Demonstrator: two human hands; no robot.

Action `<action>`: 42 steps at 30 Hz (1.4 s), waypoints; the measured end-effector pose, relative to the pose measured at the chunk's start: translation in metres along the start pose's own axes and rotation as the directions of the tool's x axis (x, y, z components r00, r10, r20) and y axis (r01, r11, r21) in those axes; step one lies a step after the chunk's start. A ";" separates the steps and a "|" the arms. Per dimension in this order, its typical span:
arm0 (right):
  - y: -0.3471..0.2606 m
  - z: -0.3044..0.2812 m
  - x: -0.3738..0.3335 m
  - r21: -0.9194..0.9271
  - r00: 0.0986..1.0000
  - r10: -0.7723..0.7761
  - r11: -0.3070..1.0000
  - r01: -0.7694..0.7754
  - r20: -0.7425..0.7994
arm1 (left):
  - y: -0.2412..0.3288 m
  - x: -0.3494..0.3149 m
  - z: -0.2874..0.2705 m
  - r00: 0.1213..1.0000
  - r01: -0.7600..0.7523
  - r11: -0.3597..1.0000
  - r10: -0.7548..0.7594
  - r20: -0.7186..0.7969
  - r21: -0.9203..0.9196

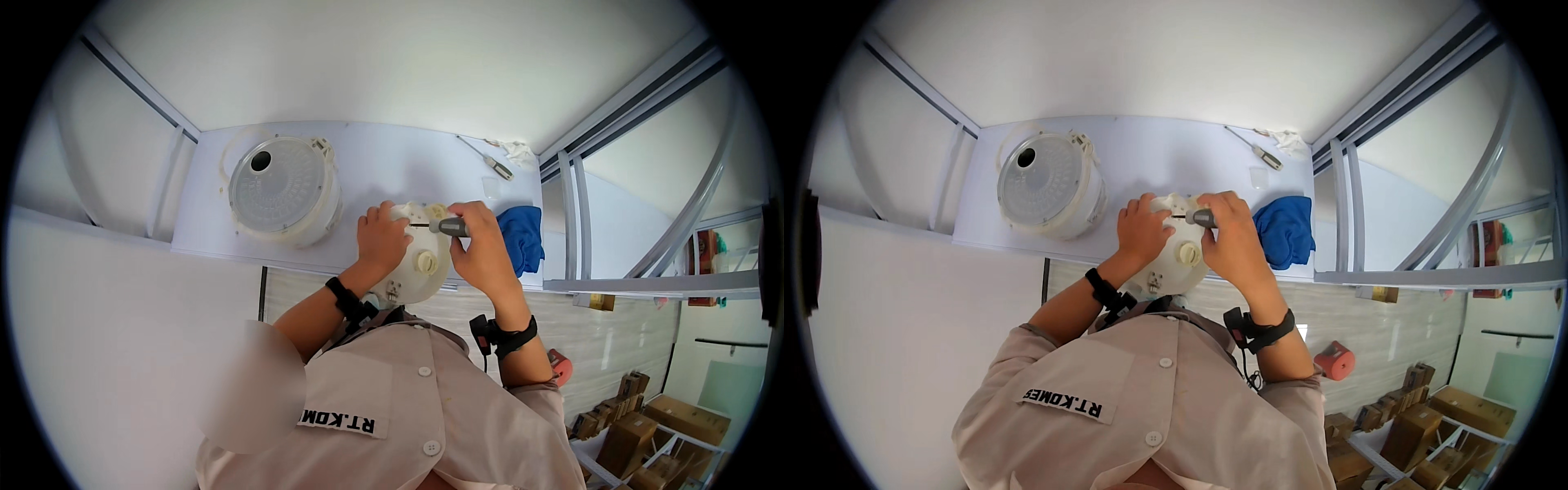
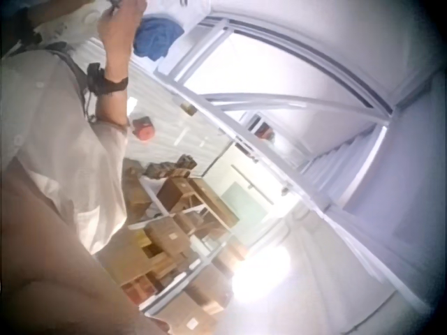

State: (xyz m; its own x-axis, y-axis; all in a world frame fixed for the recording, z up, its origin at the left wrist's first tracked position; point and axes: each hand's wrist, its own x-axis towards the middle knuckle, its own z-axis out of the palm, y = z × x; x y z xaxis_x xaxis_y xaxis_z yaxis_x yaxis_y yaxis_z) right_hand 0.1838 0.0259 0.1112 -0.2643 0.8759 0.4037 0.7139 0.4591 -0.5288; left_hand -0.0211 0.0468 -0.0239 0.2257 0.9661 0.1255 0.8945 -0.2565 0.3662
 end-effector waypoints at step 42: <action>-0.004 0.000 -0.008 0.038 0.999 0.034 0.999 -0.033 -0.017 | 0.003 0.001 -0.003 1.000 0.017 1.000 -0.017 0.024 0.020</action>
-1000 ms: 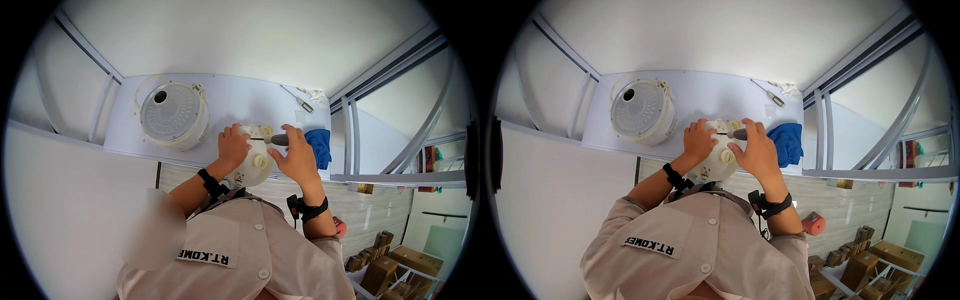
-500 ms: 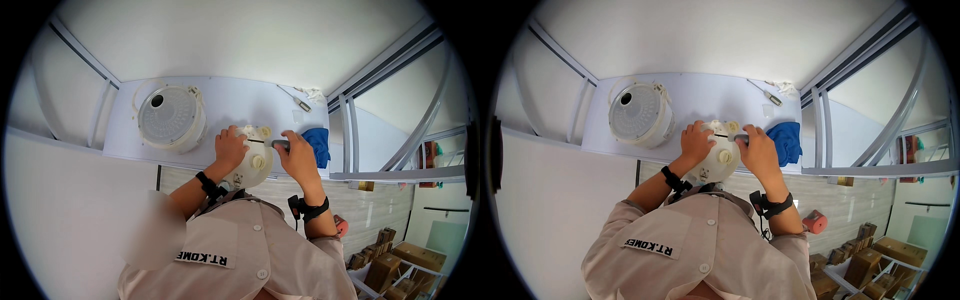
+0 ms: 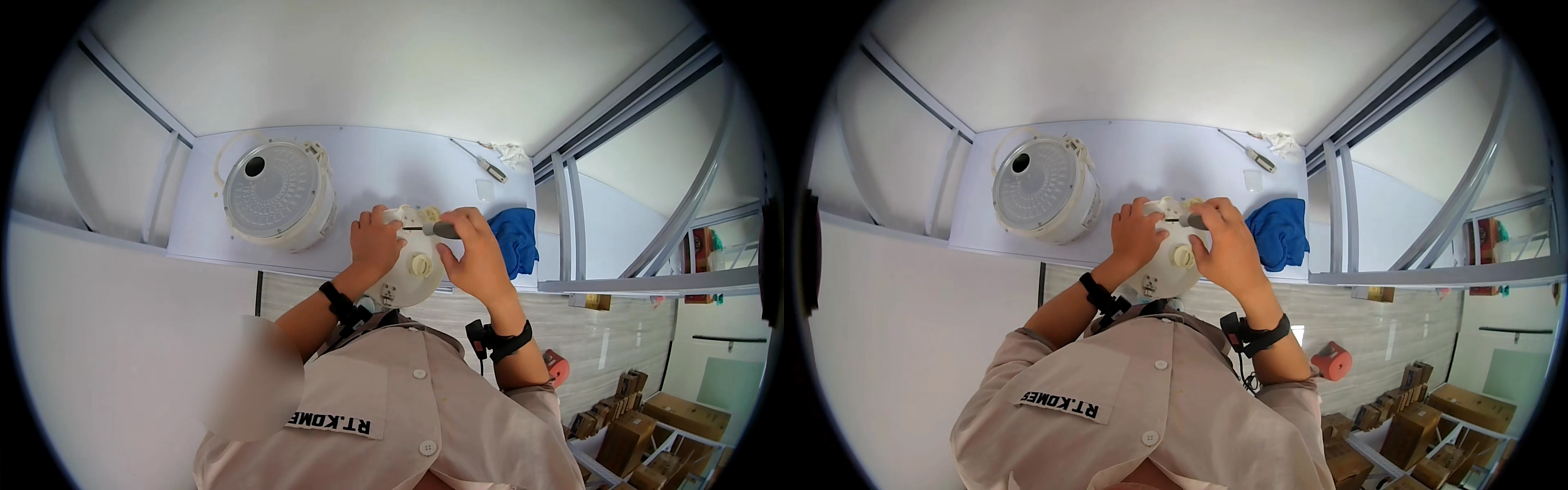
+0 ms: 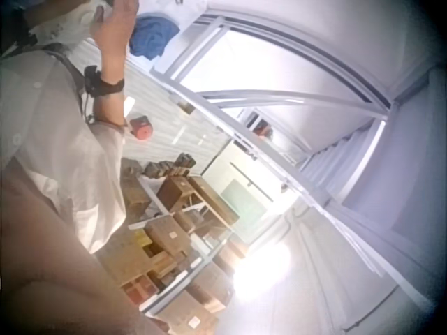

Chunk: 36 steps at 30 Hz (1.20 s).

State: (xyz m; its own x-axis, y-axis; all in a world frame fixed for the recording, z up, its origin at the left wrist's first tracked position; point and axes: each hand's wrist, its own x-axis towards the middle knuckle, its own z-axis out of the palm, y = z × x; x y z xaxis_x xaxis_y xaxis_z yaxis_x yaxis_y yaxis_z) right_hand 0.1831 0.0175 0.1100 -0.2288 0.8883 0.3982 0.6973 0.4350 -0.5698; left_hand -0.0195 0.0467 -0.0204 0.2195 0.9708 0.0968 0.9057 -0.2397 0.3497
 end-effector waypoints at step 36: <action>0.009 -0.012 -0.016 0.089 0.968 0.226 0.972 -0.217 -0.107 | 0.003 -0.003 -0.005 0.999 -0.046 0.996 0.044 -0.028 -0.079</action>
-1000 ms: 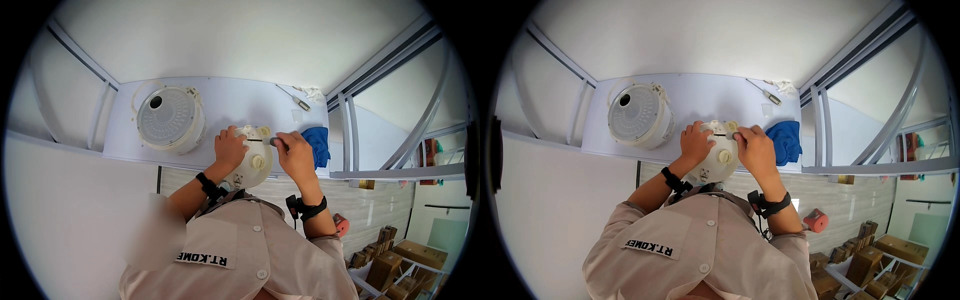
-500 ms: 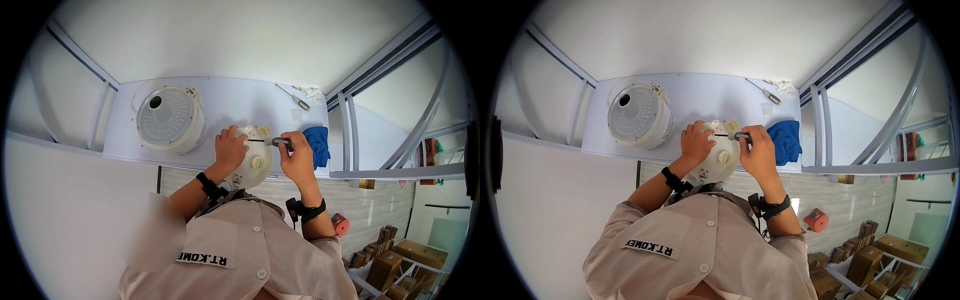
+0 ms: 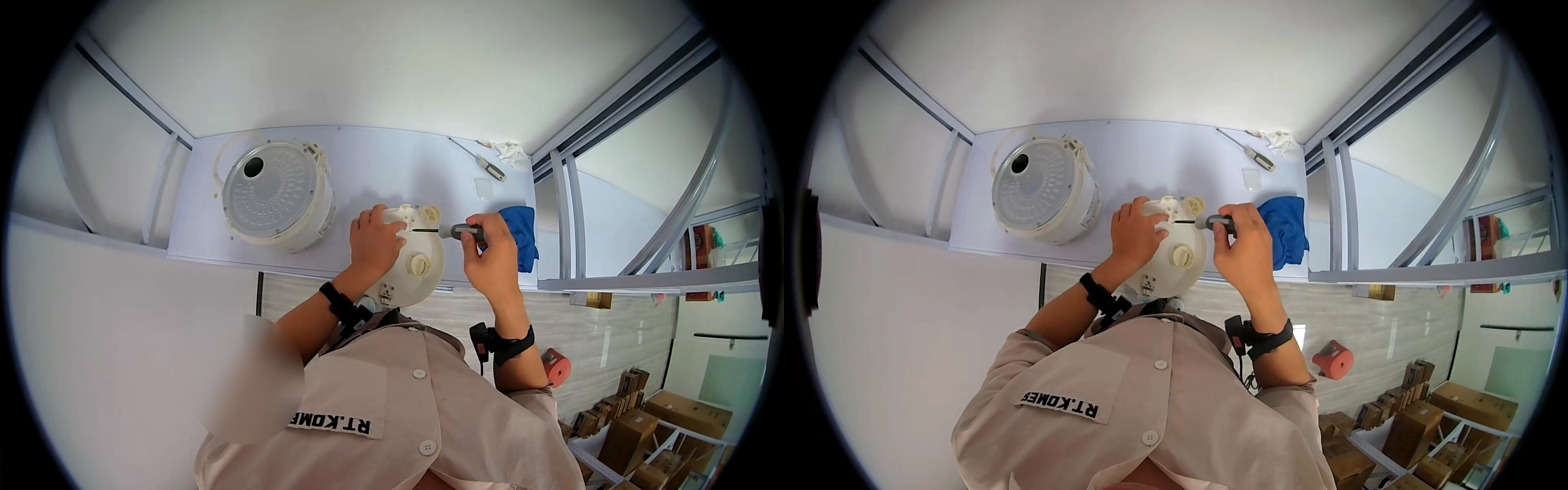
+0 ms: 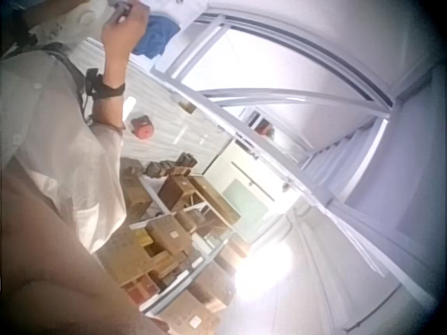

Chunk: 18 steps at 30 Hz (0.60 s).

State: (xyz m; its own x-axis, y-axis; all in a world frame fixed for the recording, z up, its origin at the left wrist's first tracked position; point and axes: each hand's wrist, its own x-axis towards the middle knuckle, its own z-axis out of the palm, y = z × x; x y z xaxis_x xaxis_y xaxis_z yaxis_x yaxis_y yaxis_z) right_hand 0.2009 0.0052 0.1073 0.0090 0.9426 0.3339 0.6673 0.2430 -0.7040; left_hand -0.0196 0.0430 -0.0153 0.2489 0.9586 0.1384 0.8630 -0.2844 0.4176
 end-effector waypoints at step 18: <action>0.025 -0.007 -0.013 -0.011 0.998 0.055 0.998 -0.056 -0.032 | -0.008 0.014 0.011 0.975 -0.213 0.972 0.205 -0.082 -0.101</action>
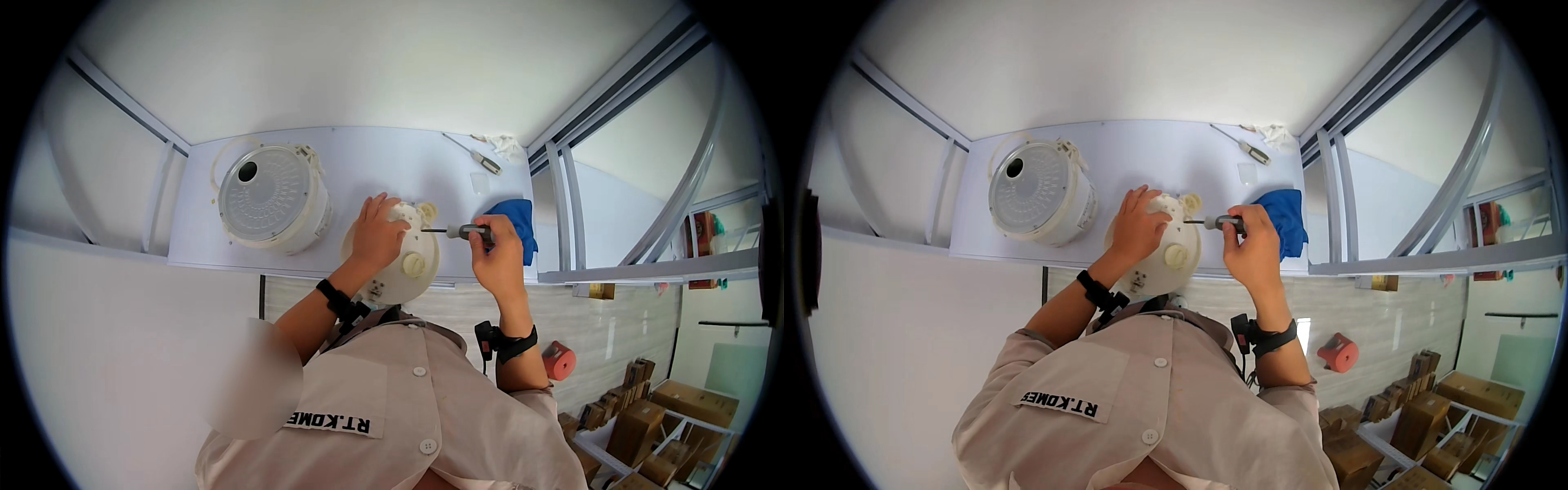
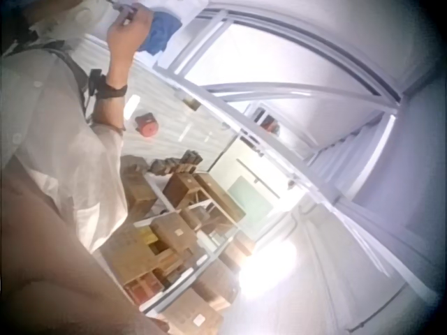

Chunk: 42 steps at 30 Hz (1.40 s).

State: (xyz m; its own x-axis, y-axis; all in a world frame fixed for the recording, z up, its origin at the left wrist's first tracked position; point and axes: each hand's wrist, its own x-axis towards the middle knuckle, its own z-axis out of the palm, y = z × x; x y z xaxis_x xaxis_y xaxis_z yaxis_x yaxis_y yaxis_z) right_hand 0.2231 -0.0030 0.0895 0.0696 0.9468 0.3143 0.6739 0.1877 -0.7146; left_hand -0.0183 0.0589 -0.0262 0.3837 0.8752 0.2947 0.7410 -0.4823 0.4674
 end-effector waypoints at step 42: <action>0.008 0.001 -0.010 0.050 0.998 0.041 0.998 -0.039 -0.053 | 0.037 -0.001 0.055 0.939 -0.065 0.994 0.032 0.342 0.086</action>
State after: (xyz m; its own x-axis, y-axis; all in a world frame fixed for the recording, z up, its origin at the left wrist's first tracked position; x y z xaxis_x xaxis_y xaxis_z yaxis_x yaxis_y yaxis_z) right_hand 0.2273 -0.0111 0.0801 0.1365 0.9385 0.3172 0.6330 0.1637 -0.7567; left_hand 0.0388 0.0421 -0.0550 0.5725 0.8199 0.0070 0.7589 -0.5331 0.3739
